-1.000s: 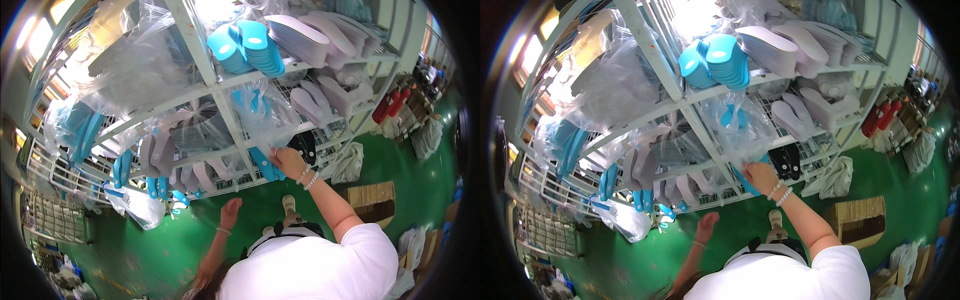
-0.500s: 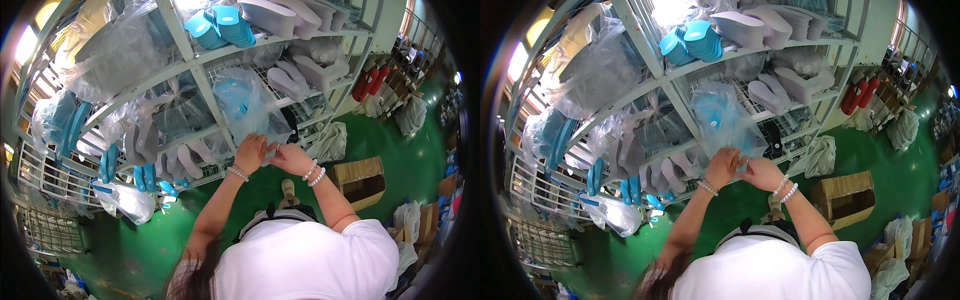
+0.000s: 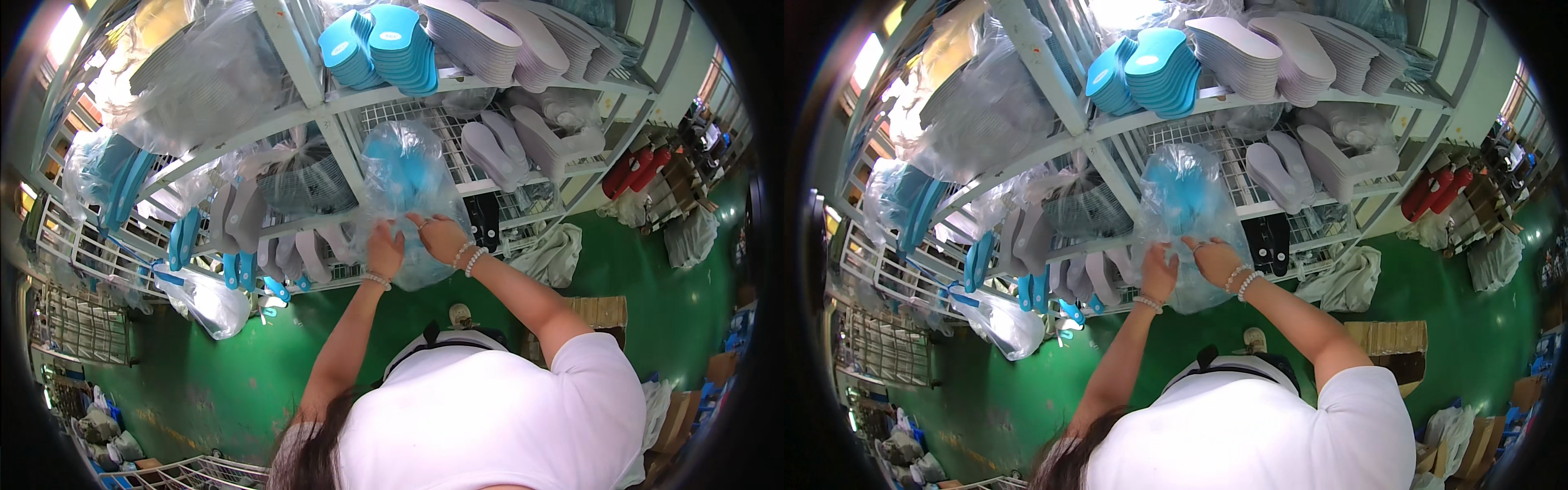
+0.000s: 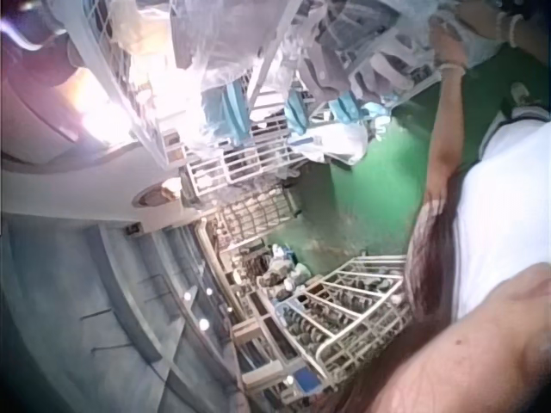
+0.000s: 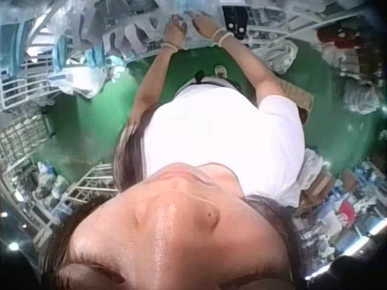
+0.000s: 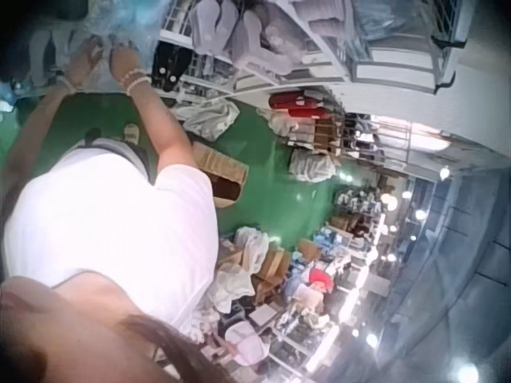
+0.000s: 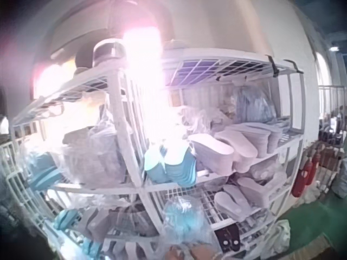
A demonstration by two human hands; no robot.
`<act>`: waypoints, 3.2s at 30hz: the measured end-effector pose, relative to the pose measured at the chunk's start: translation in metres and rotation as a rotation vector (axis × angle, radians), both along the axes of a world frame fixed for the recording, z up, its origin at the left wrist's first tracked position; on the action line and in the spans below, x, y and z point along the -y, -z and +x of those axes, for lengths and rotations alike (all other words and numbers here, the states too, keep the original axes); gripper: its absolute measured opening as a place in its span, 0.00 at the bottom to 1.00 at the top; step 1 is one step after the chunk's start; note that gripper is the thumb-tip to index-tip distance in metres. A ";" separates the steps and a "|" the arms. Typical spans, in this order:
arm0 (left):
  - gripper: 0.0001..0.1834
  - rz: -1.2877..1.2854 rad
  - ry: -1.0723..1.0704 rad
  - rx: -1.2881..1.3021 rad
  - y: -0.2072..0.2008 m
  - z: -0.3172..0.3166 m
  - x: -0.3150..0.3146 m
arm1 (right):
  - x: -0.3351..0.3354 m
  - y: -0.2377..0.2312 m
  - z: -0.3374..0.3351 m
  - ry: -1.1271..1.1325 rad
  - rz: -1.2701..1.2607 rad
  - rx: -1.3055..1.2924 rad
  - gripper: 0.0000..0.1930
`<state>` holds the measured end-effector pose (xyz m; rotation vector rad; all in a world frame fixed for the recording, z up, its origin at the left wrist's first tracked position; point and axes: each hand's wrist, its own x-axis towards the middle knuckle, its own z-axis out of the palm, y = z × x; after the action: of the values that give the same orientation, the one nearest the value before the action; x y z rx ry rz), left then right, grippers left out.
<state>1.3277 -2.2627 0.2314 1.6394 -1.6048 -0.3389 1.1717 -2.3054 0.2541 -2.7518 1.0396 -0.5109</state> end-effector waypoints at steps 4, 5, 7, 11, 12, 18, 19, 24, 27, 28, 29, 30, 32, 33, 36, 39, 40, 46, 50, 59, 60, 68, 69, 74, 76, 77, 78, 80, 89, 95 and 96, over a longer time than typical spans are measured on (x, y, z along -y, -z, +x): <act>0.10 -0.119 -0.071 -0.329 0.000 -0.008 0.033 | 0.009 -0.021 -0.016 0.037 0.114 0.126 0.19; 0.10 -0.081 -0.064 -0.440 -0.020 -0.017 0.038 | 0.010 -0.030 -0.022 0.030 0.115 0.298 0.18; 0.11 -0.128 -0.070 -0.530 -0.056 -0.024 0.048 | 0.018 -0.041 -0.025 0.014 0.013 0.595 0.17; 0.19 -0.442 -0.008 -0.285 -0.108 -0.028 0.069 | 0.029 -0.037 -0.035 -0.079 0.002 0.743 0.12; 0.19 -0.483 0.023 -0.231 -0.117 -0.025 0.078 | 0.032 -0.036 -0.033 -0.134 0.088 0.706 0.10; 0.16 -0.532 0.140 -0.496 -0.124 -0.031 0.102 | 0.073 -0.037 -0.003 -0.189 -0.019 0.234 0.07; 0.15 -0.579 0.067 -0.384 -0.110 -0.033 0.099 | 0.082 -0.035 -0.007 -0.144 -0.081 0.042 0.07; 0.12 -0.451 -0.159 -0.131 0.000 -0.054 0.072 | 0.135 -0.024 -0.042 0.109 -0.039 -0.010 0.07; 0.14 -0.333 -0.369 0.263 0.059 -0.027 0.072 | 0.148 -0.022 -0.038 0.072 -0.137 -0.206 0.07; 0.15 -0.290 -0.428 0.394 0.073 -0.017 0.073 | 0.148 -0.027 -0.037 0.074 -0.158 -0.275 0.07; 0.16 -0.246 -0.483 0.529 0.070 -0.011 0.073 | 0.150 -0.026 -0.033 0.077 -0.189 -0.290 0.07; 0.16 -0.223 -0.493 0.518 0.069 -0.009 0.076 | 0.151 -0.024 -0.027 0.080 -0.220 -0.306 0.07; 0.17 -0.193 -0.462 0.352 0.042 -0.012 0.083 | 0.157 -0.011 -0.014 0.085 -0.171 -0.312 0.08; 0.17 -0.189 -0.424 0.196 0.024 -0.014 0.089 | 0.160 -0.005 -0.005 0.081 -0.098 -0.300 0.10; 0.16 -0.025 -0.241 0.584 0.033 0.006 0.115 | 0.165 0.016 0.007 0.055 -0.101 -0.231 0.16; 0.10 -0.292 -0.169 -0.472 0.122 0.036 0.144 | 0.158 0.018 0.018 0.071 0.035 0.005 0.24; 0.09 -0.343 -0.117 -0.762 0.130 0.039 0.148 | 0.157 0.016 0.018 0.117 0.151 0.063 0.26; 0.13 -0.222 -0.246 0.208 0.068 0.010 0.110 | 0.193 0.060 0.006 0.259 0.709 0.184 0.41; 0.24 -0.180 -0.270 -0.315 0.037 -0.033 0.101 | 0.226 0.129 -0.004 0.162 0.883 0.345 0.40; 0.29 -0.180 -0.127 -1.220 0.004 -0.046 0.057 | 0.175 0.104 -0.011 -0.154 0.887 0.620 0.12; 0.29 -0.200 -0.138 -1.289 0.001 -0.052 0.058 | 0.171 0.095 -0.017 -0.111 0.864 0.629 0.10; 0.27 -0.081 -0.018 -1.312 0.027 -0.049 0.035 | 0.126 0.063 -0.041 -0.143 0.931 0.915 0.33; 0.26 -0.094 -0.004 -1.346 0.038 -0.049 0.027 | 0.112 0.052 -0.041 -0.124 1.029 0.980 0.35; 0.21 0.034 0.041 -1.056 0.046 -0.046 -0.012 | 0.074 -0.013 -0.073 -0.063 0.230 0.162 0.32; 0.20 0.015 -0.039 -0.627 0.067 -0.029 -0.035 | 0.045 -0.065 -0.082 -0.055 0.376 0.267 0.26; 0.21 0.005 -0.150 -0.373 0.089 -0.020 -0.048 | 0.041 -0.078 -0.085 -0.085 0.308 0.216 0.28; 0.21 0.000 -0.251 -0.118 0.085 -0.018 -0.051 | 0.040 -0.087 -0.091 -0.108 0.246 0.164 0.29; 0.21 -0.064 -0.229 -0.759 0.042 -0.030 -0.066 | 0.052 -0.081 -0.106 -0.192 0.671 0.305 0.30; 0.27 -0.366 -0.817 -0.874 0.024 0.024 -0.154 | 0.110 -0.123 -0.161 -0.991 1.326 -0.168 0.28; 0.31 -0.618 -0.596 -1.662 0.022 0.039 -0.204 | 0.128 -0.076 -0.108 -0.304 1.375 0.677 0.24; 0.30 -0.511 -0.623 -1.650 0.025 0.029 -0.204 | 0.137 -0.059 -0.094 -0.151 1.264 0.666 0.24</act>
<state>1.3571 -2.0582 0.2067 0.7945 0.0943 -0.6173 1.0782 -2.4422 0.3128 -1.3739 0.6055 -0.4497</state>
